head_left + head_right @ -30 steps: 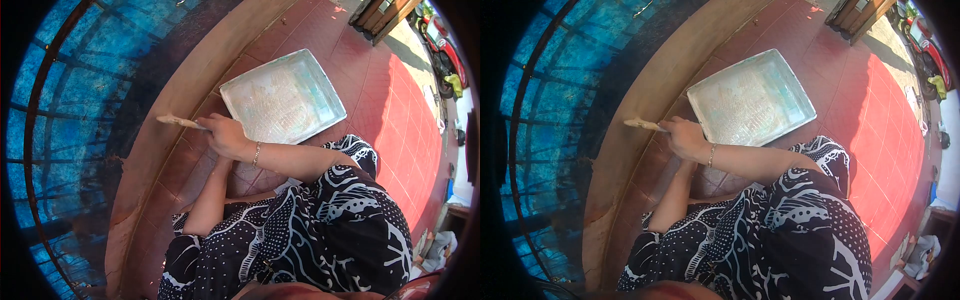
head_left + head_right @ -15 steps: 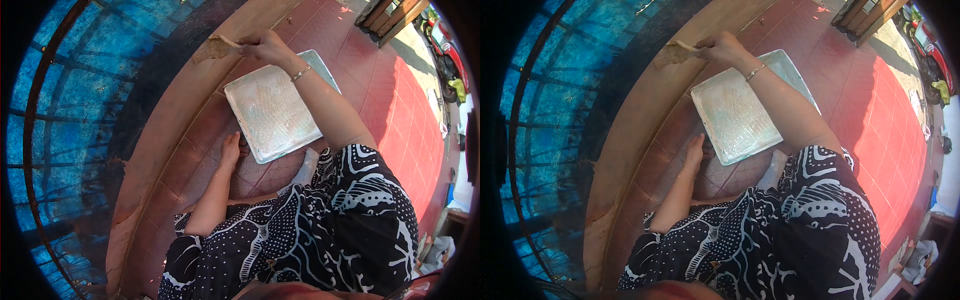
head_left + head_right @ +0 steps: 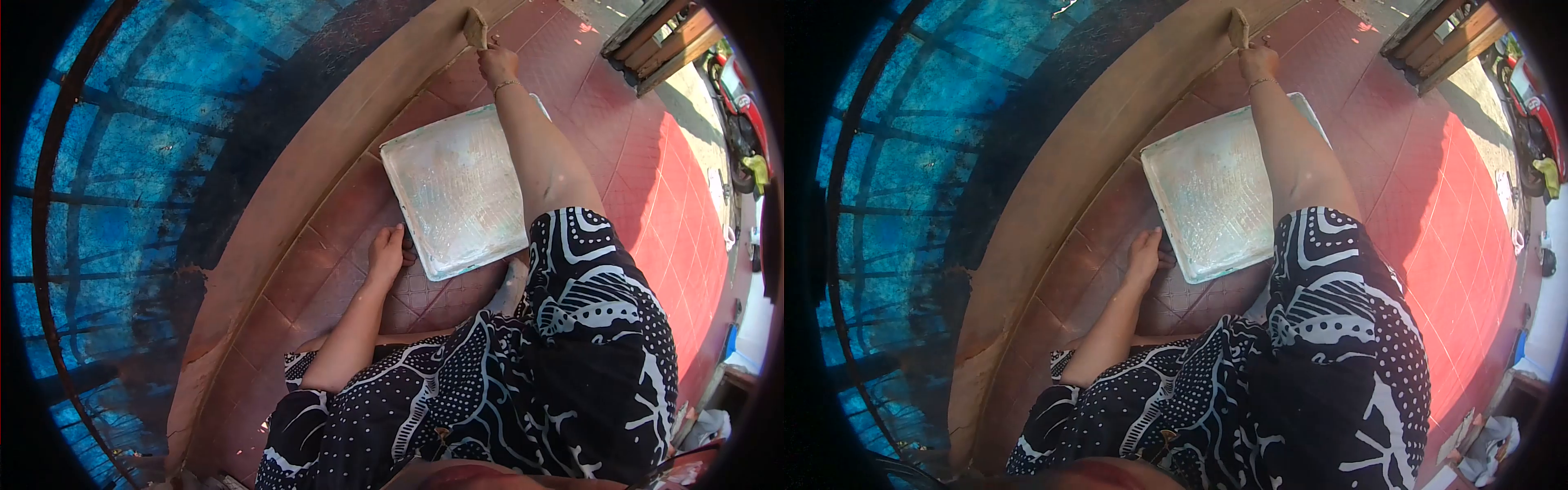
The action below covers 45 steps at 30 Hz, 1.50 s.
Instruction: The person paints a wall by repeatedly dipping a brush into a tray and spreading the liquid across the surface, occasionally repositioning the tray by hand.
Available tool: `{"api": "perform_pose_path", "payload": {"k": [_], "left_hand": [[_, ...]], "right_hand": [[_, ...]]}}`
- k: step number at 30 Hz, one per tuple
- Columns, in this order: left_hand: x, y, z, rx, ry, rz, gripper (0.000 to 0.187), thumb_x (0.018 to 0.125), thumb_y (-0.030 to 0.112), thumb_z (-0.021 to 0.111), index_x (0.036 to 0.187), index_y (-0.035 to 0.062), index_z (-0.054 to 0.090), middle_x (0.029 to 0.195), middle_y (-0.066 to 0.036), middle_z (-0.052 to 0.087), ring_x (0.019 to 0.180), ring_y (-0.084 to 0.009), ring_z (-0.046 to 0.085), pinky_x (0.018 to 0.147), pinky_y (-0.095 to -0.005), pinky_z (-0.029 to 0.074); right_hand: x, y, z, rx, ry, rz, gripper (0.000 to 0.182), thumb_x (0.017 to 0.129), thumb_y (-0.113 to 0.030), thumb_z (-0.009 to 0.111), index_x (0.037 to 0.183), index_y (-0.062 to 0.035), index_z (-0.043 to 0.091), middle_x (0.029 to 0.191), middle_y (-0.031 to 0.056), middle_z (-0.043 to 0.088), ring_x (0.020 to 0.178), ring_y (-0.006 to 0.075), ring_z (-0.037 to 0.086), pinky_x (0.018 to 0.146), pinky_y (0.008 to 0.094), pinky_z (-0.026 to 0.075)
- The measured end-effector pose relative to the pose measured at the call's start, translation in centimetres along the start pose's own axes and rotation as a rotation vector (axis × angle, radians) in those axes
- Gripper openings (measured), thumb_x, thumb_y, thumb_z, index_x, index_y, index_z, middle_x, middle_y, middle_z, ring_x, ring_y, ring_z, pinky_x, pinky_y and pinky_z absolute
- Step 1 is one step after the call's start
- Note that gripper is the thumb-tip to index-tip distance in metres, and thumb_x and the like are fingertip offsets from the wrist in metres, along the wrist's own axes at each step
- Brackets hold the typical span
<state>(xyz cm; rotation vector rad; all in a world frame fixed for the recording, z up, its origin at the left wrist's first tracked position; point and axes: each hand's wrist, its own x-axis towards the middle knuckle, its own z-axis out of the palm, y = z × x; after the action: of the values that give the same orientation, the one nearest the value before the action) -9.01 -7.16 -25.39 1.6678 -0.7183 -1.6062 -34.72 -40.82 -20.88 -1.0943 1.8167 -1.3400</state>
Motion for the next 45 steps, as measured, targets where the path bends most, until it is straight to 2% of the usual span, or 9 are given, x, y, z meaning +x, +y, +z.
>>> {"api": "perform_pose_path", "payload": {"k": [6,8,12,14,17,21,26,34,45], "left_hand": [[-0.3,0.5,0.4,0.034,-0.010,0.007,0.032,0.090,0.029,0.051,0.091,-0.0024,0.053,0.078,-0.010,0.058,0.054,-0.0169,0.058,0.047,-0.0285,0.048],[-0.6,0.8,0.3,0.116,0.004,0.047,0.031,0.089,0.028,0.052,0.093,-0.0019,0.054,0.079,-0.010,0.059,0.059,-0.0170,0.059,0.049,-0.0289,0.048],[1.9,-2.6,-0.4,0.106,-0.002,0.051,0.028,0.088,0.027,0.053,0.094,-0.0003,0.055,0.081,-0.009,0.059,0.064,-0.0167,0.059,0.050,-0.0288,0.049],[6.9,-8.4,-0.8,0.397,0.094,0.731,0.025,0.088,0.025,0.052,0.094,0.0009,0.056,0.081,-0.007,0.058,0.064,-0.0161,0.059,0.052,-0.0287,0.049],[3.5,-4.5,0.2,0.284,-0.017,0.514,0.025,0.088,0.025,0.051,0.094,0.0011,0.055,0.083,-0.006,0.057,0.068,-0.0159,0.058,0.056,-0.0287,0.049],[-1.9,1.4,0.5,0.076,-0.208,0.040,0.025,0.089,0.025,0.048,0.094,0.0014,0.054,0.086,-0.006,0.055,0.076,-0.0154,0.057,0.064,-0.0286,0.049],[-1.4,1.1,0.2,0.160,-0.181,0.094,0.022,0.089,0.023,0.049,0.089,0.0017,0.054,0.081,-0.006,0.058,0.064,-0.0145,0.057,0.052,-0.0279,0.048],[0.6,-1.3,0.5,0.229,-0.164,0.160,0.020,0.087,0.021,0.049,0.090,0.0017,0.053,0.084,-0.004,0.053,0.077,-0.0116,0.049,0.066,-0.0276,0.041],[-1.8,1.8,0.9,-0.068,-0.241,0.079,0.033,0.085,0.015,0.053,0.112,-0.0036,0.052,0.097,-0.010,0.062,0.085,-0.0171,0.058,0.078,-0.0277,0.045]], "right_hand": [[-15.2,-2.0,3.1,-0.186,-0.041,-0.280,0.024,0.077,-0.015,0.062,0.098,-0.0038,0.065,0.065,0.0169,0.061,0.055,0.0215,0.059,0.054,0.0338,0.045],[-21.9,-3.3,2.6,-0.180,-0.186,-0.260,0.027,0.076,-0.012,0.055,0.100,-0.0010,0.062,0.084,0.0250,0.061,0.083,0.0389,0.059,0.071,0.0421,0.045],[-32.8,-4.6,1.3,-0.259,-0.580,-0.225,0.034,0.077,-0.013,0.059,0.109,-0.0021,0.061,0.089,0.0226,0.063,0.083,0.0330,0.063,0.074,0.0352,0.047],[-36.3,-4.9,1.1,-0.315,-0.733,-0.327,0.033,0.076,-0.013,0.058,0.108,-0.0066,0.062,0.094,0.0190,0.064,0.087,0.0329,0.062,0.077,0.0348,0.048],[-37.9,-6.0,1.2,-0.369,-0.821,-0.417,0.032,0.076,-0.013,0.058,0.106,-0.0097,0.064,0.095,0.0171,0.064,0.088,0.0322,0.062,0.077,0.0351,0.048],[-33.3,-5.4,2.4,-0.353,-0.730,-0.433,0.029,0.076,-0.015,0.060,0.104,-0.0117,0.066,0.094,0.0153,0.065,0.087,0.0304,0.062,0.078,0.0351,0.048],[-21.2,-5.1,-0.1,-0.444,-0.627,-0.495,0.027,0.073,-0.023,0.063,0.098,-0.0131,0.068,0.095,0.0122,0.065,0.088,0.0287,0.061,0.076,0.0367,0.047],[-8.4,-2.4,-3.6,-0.238,-0.312,-0.117,0.030,0.075,-0.011,0.062,0.105,-0.0055,0.066,0.069,0.0061,0.062,0.052,0.0098,0.053,0.046,0.0252,0.041],[-1.4,1.3,0.2,-0.227,0.017,-0.116,0.015,0.077,-0.009,0.056,0.084,-0.0007,0.066,0.062,0.0053,0.057,0.048,0.0148,0.054,0.043,0.0294,0.041]]}}
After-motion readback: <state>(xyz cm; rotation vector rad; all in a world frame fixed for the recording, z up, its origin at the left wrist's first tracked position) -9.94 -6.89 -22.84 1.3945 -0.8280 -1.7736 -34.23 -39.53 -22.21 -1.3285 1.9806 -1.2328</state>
